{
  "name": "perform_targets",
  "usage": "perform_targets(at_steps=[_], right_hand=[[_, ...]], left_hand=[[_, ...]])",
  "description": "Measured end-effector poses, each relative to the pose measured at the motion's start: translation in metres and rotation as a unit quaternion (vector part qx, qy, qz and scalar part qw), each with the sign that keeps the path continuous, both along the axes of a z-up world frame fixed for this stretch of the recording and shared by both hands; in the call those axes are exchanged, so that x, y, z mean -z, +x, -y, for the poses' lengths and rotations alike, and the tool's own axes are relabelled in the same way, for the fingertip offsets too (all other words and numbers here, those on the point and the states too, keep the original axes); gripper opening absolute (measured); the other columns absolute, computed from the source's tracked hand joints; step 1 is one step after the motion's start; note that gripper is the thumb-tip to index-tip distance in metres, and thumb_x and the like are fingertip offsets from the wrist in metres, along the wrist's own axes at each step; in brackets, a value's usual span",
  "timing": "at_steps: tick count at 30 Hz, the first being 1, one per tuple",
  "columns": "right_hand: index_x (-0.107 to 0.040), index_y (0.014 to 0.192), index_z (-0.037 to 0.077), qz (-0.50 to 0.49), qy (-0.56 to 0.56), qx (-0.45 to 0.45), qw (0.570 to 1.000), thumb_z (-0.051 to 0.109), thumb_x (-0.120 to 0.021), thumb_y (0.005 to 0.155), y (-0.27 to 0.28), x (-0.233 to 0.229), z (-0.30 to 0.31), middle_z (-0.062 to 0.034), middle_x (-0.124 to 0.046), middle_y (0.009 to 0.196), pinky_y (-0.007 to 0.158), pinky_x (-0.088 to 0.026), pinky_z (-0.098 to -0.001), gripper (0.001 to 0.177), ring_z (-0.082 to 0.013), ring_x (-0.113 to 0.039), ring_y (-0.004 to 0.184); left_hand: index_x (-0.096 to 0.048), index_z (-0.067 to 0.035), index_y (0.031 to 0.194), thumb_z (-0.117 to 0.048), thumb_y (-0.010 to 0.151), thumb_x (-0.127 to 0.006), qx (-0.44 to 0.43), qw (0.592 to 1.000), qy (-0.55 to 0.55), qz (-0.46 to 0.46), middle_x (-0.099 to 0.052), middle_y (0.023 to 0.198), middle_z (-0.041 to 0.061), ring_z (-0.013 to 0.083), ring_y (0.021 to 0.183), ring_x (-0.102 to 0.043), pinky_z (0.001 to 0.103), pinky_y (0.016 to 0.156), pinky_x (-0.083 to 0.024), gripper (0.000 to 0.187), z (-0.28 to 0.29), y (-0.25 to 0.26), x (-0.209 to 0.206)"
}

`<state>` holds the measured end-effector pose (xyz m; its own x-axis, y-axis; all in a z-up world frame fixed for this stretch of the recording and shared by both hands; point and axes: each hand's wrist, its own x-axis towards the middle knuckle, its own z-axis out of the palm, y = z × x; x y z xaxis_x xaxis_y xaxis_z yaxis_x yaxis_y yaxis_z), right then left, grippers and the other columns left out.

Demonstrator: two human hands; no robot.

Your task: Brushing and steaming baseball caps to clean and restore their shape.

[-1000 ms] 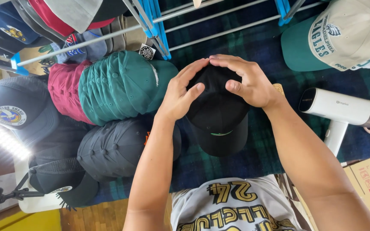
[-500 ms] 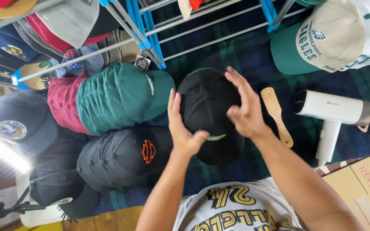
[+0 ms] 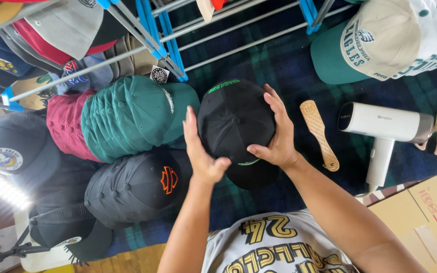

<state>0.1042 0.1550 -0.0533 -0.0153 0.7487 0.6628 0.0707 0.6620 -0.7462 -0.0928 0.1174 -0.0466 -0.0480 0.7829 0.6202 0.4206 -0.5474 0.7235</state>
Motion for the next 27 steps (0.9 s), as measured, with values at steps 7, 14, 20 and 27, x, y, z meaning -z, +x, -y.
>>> perform_targets(at_steps=[7, 14, 20, 27], right_hand=[[-0.037, 0.153, -0.004, -0.012, 0.031, 0.019, 0.999, 0.048, -0.082, 0.084, -0.007, -0.008, 0.005, -0.0276, -0.043, 0.155, 0.123, -0.027, -0.0612, 0.097, -0.0519, -0.032, 0.15], [-0.039, 0.15, -0.006, -0.017, -0.022, 0.023, 0.999, 0.051, -0.085, 0.078, -0.005, -0.001, 0.005, -0.0293, -0.041, 0.155, 0.123, -0.029, -0.0571, 0.103, -0.0495, -0.035, 0.149], [-0.036, 0.156, -0.002, 0.016, -0.073, 0.003, 0.997, 0.068, -0.074, 0.077, 0.011, 0.001, 0.012, -0.0298, -0.036, 0.16, 0.123, -0.029, -0.0561, 0.112, -0.0463, -0.034, 0.151], [-0.055, 0.149, 0.002, 0.43, -0.075, 0.308, 0.845, 0.027, -0.063, 0.103, 0.077, 0.018, 0.061, -0.0241, -0.057, 0.137, 0.091, -0.055, -0.0478, 0.052, -0.0416, -0.062, 0.116]], left_hand=[[-0.055, -0.007, 0.15, -0.044, 0.095, -0.07, 0.2, 0.968, -0.153, 0.025, -0.049, 0.156, 0.018, 0.0408, 0.15, -0.034, 0.053, 0.123, -0.029, 0.068, -0.067, -0.019, -0.054], [-0.059, -0.016, 0.148, -0.044, 0.089, -0.076, 0.185, 0.952, -0.245, -0.018, -0.06, 0.147, 0.015, 0.0361, 0.14, -0.052, 0.047, 0.118, -0.039, 0.066, -0.074, -0.017, -0.069], [-0.056, -0.013, 0.148, -0.044, 0.098, -0.064, 0.179, 0.952, -0.249, 0.004, -0.057, 0.151, 0.014, 0.0301, 0.143, -0.049, 0.043, 0.12, -0.037, 0.06, -0.069, -0.016, -0.065], [-0.033, 0.002, 0.16, -0.075, 0.081, -0.07, 0.051, 0.997, -0.036, 0.034, -0.032, 0.165, 0.025, 0.0348, 0.154, -0.029, 0.044, 0.127, -0.02, 0.115, -0.011, -0.005, -0.016]])
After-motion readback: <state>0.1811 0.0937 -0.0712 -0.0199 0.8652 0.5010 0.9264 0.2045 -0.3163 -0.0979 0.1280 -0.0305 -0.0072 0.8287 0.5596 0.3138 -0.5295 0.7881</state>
